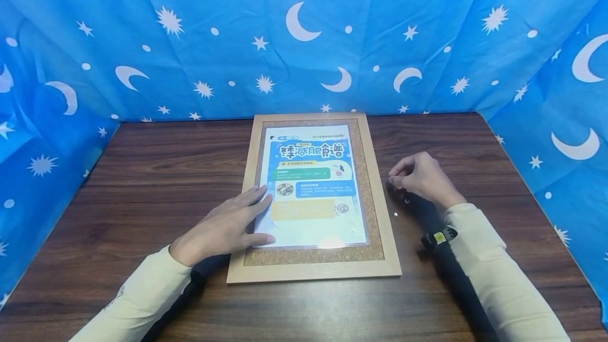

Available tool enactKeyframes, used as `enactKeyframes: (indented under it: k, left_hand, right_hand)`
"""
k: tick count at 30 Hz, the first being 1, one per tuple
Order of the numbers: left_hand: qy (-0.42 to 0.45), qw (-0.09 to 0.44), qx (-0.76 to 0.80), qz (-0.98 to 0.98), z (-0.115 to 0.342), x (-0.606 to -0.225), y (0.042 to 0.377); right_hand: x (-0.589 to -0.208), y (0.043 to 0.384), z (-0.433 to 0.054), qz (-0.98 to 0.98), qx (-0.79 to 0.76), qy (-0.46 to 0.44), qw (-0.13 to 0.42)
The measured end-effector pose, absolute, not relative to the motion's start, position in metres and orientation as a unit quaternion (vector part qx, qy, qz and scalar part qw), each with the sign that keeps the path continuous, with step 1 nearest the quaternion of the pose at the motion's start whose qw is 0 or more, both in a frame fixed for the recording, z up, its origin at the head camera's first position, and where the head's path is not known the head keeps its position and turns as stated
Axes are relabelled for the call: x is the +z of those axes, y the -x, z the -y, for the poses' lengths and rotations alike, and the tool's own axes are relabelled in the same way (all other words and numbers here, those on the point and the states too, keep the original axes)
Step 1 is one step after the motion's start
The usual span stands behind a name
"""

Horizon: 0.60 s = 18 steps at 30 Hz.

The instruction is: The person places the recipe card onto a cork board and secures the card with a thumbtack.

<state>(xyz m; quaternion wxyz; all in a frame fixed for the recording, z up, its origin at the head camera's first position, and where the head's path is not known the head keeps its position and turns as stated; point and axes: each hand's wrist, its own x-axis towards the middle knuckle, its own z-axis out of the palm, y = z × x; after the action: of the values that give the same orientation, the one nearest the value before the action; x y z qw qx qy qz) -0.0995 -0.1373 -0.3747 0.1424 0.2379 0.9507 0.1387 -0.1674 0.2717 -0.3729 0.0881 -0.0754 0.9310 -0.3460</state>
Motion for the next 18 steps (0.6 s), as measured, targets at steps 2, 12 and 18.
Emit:
enactKeyframes:
  k: [2, 12, 18]
  left_hand:
    - [-0.239, 0.141, 0.139, -0.95, 0.137, -0.374, 0.099]
    - [-0.238, 0.142, 0.139, -0.951, 0.137, -0.373, 0.098]
    - [-0.239, 0.141, 0.141, -0.95, 0.136, -0.372, 0.098]
  right_hand:
    - [-0.372, 0.168, -0.27, -0.93, -0.347, 0.081, 0.086]
    - [-0.366, 0.172, -0.255, -0.925, -0.358, 0.091, 0.087]
    - [-0.365, 0.176, -0.244, -0.921, -0.368, 0.093, 0.088]
